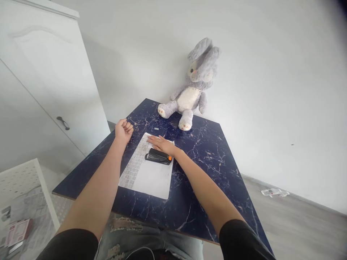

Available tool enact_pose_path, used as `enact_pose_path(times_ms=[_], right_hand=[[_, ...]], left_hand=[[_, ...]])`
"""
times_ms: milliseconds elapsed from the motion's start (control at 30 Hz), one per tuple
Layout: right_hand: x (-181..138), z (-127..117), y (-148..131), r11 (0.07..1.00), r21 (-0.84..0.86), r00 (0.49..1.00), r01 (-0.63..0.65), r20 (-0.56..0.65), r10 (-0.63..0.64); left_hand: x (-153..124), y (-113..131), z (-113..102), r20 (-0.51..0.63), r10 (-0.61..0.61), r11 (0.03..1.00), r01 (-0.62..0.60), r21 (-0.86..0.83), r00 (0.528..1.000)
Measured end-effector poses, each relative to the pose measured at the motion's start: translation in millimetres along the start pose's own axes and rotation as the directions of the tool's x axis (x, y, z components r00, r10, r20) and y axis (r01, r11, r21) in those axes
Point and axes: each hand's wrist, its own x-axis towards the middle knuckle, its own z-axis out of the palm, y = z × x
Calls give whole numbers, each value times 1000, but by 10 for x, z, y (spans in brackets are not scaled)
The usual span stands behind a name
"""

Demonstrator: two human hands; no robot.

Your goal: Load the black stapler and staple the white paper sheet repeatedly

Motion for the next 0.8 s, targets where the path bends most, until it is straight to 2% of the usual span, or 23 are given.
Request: enact_pose_path(times_ms=[133,200,233,300,333,367,433,533,633,800], right_hand=[[158,-88,-102,997,-15,997,-76,31,77],[107,-154,-153,991,49,990,-126,-52,128],[46,-184,-184,980,111,974,-163,-140,178],[-118,-223,-269,931,300,892,-208,-333,306],[-209,-227,-327,893,406,846,-195,-390,362],[-298,-218,-396,852,498,823,-160,-410,394],[-444,-161,-550,787,611,849,-82,-371,376],[-548,-27,-751,807,581,892,-102,-306,333],[-555,56,-822,874,442,886,-201,-299,355],[-699,8,-741,892,364,883,-267,-279,378]], left_hand=[[-27,17,23,-21,-15,1000,15,10,1000],[-33,12,36,-12,-12,1000,12,7,1000],[-35,9,41,-9,-11,1000,11,5,1000],[-36,2,47,-8,-14,1000,14,6,1000],[-37,-2,50,-10,-20,1000,20,7,1000],[-37,-5,53,-11,-26,1000,26,8,1000],[-39,-13,61,-4,-31,999,31,7,1000],[-41,-22,73,32,-34,999,34,1,999],[-38,-24,82,58,-49,999,49,10,997],[-41,-26,101,45,-56,994,51,100,997]])
